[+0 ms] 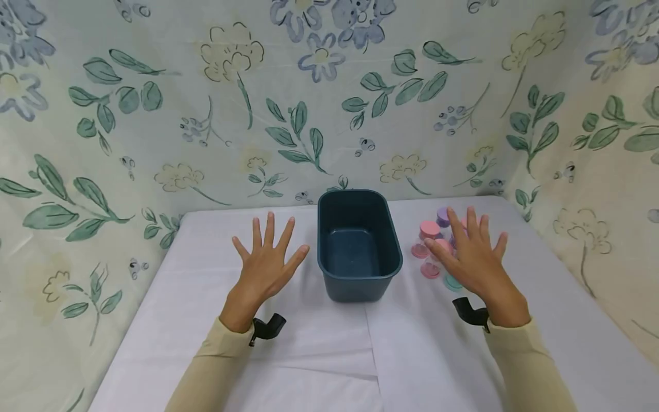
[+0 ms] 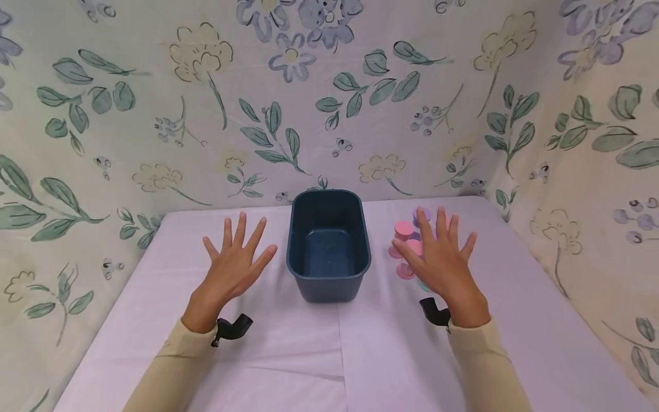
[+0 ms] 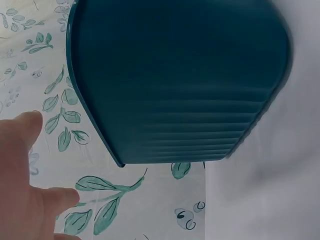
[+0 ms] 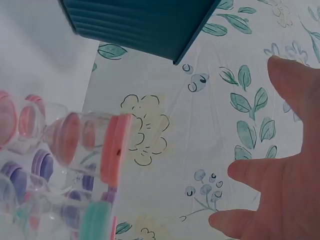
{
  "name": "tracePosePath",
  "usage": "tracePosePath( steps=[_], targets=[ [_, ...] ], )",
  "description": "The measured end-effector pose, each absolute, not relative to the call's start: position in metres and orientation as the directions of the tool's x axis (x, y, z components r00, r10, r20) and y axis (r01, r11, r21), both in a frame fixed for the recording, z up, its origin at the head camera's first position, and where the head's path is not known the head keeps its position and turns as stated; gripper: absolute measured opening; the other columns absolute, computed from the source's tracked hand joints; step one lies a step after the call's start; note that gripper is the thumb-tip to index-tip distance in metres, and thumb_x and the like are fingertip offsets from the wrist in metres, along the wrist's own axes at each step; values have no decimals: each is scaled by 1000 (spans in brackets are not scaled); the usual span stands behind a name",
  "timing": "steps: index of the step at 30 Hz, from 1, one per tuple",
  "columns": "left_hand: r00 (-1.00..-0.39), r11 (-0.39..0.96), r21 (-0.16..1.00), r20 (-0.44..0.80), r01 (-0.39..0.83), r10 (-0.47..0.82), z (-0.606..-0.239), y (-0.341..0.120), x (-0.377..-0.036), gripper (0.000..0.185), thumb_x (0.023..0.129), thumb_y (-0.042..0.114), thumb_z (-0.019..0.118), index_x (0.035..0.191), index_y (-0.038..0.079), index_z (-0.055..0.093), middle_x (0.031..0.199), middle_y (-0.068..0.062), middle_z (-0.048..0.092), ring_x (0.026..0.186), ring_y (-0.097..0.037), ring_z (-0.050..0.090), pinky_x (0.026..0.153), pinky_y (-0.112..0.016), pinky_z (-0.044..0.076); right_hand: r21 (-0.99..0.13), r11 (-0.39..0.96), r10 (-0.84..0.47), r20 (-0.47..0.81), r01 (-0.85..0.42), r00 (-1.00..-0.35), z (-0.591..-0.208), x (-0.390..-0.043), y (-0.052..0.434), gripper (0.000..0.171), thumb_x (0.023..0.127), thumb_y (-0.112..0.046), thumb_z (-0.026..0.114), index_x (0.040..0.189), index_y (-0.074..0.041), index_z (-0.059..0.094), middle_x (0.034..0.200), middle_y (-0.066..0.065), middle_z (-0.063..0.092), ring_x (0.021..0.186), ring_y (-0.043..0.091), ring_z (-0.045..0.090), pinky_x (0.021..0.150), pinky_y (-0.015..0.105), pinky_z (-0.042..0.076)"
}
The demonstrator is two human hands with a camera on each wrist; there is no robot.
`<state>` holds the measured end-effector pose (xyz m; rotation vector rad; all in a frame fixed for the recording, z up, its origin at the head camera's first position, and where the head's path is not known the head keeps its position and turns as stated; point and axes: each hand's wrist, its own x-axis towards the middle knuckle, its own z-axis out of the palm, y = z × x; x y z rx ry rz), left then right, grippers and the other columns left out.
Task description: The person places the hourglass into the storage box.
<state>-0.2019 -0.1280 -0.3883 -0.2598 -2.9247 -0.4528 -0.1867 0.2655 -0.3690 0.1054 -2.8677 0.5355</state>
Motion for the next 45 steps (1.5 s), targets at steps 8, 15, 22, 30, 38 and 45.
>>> tracePosePath(
  steps=[8, 15, 22, 30, 38, 45],
  targets=[
    [-936, 892, 357, 311, 279, 168, -392, -124, -210, 74, 93, 68, 25, 156, 29, 15, 162, -10, 1, 147, -35, -6, 105, -73, -6, -402, 907, -17, 254, -122, -967, -372, -181, 292, 91, 89, -57, 54, 156, -14, 9, 159, 23, -6, 142, 49, -10, 101, 74, -8],
    [-887, 759, 499, 404, 418, 222, -396, -120, -221, 66, 98, 56, 32, 155, 25, 19, 161, -8, 11, 148, -29, 8, 110, -67, 11, -516, 854, 67, 245, -72, -967, -373, -173, 311, 90, 89, -50, 61, 156, -13, 14, 159, 21, 11, 142, 47, 13, 96, 74, 24],
    [-861, 593, 631, 435, 501, 264, -404, -114, -229, 62, 100, 44, 40, 155, 25, 19, 161, 0, 11, 147, -22, 15, 111, -61, 21, -575, 817, 103, 237, -54, -966, -381, -169, 321, 85, 89, -49, 63, 155, -15, 22, 153, 25, 29, 127, 53, 39, 90, 67, 40],
    [-841, 509, 669, 449, 541, 302, -415, -105, -238, 62, 99, 41, 43, 155, 26, 21, 161, 3, 11, 147, -20, 16, 111, -61, 21, -634, 772, 90, 189, -52, -978, -397, -167, 331, 82, 89, -48, 63, 154, -16, 24, 151, 23, 33, 131, 46, 39, 93, 59, 41],
    [-836, 421, 723, 474, 548, 275, -421, -96, -246, 60, 99, 42, 44, 154, 27, 24, 161, 4, 12, 146, -20, 18, 107, -53, 35, -671, 734, 79, 240, -107, -968, -409, -170, 336, 74, 88, -42, 67, 149, -13, 36, 145, 18, 46, 126, 40, 48, 84, 16, 47],
    [-831, 340, 760, 488, 554, 266, -428, -88, -247, 61, 97, 30, 50, 153, 18, 28, 161, 5, 8, 146, -23, 17, 105, -56, 36, -709, 696, 70, 219, -109, -973, -415, -168, 340, 70, 87, -40, 68, 145, -11, 43, 138, 19, 52, 120, 43, 52, 76, 4, 44]
  ],
)
